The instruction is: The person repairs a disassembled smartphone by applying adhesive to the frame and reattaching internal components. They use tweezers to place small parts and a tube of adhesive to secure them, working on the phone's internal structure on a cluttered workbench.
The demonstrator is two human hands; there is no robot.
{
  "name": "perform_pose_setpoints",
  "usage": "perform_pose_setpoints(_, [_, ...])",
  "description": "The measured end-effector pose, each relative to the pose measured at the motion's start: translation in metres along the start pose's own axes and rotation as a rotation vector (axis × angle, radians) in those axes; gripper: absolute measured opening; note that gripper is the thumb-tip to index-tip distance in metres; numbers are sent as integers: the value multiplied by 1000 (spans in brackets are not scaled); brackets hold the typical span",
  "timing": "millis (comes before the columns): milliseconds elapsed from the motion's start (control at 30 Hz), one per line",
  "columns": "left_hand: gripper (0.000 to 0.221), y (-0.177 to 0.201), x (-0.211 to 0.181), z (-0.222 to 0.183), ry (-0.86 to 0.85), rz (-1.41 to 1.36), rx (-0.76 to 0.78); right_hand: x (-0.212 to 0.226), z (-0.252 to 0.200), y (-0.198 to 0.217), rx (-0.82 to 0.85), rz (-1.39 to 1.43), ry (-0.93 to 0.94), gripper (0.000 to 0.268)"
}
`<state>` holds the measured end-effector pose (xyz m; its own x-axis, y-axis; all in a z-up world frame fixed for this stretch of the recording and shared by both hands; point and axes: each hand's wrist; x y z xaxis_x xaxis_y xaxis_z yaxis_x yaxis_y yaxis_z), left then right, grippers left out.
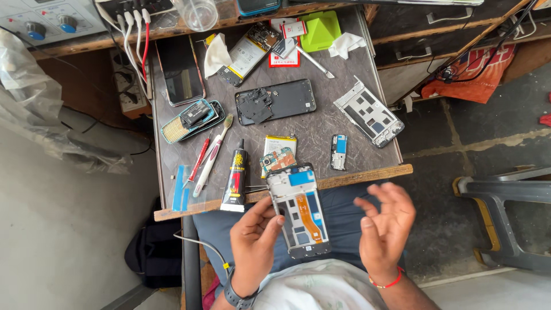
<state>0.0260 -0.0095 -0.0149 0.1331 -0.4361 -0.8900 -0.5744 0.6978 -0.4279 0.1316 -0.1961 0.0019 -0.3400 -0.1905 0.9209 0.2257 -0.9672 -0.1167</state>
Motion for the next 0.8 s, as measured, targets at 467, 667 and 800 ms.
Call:
perform_pose_setpoints(467, [48, 1, 2, 2, -4, 145, 21, -38, -24, 12, 291, 257, -667, 35])
perform_pose_setpoints(667, [47, 2, 4, 0, 41, 111, 72, -36, -11, 10, 338, 318, -567, 50])
perform_pose_setpoints(800, [48, 5, 3, 0, 34, 119, 57, -35, -14, 7, 284, 342, -629, 50])
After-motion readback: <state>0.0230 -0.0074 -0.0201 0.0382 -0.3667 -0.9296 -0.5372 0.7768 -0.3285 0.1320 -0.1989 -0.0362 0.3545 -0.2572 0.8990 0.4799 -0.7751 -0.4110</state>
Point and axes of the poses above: each hand's wrist, its own z-axis towards the middle knuckle, its own y-axis out of the back of the hand, x = y × z, and after that the axes turned 3 degrees about -y, right-handed
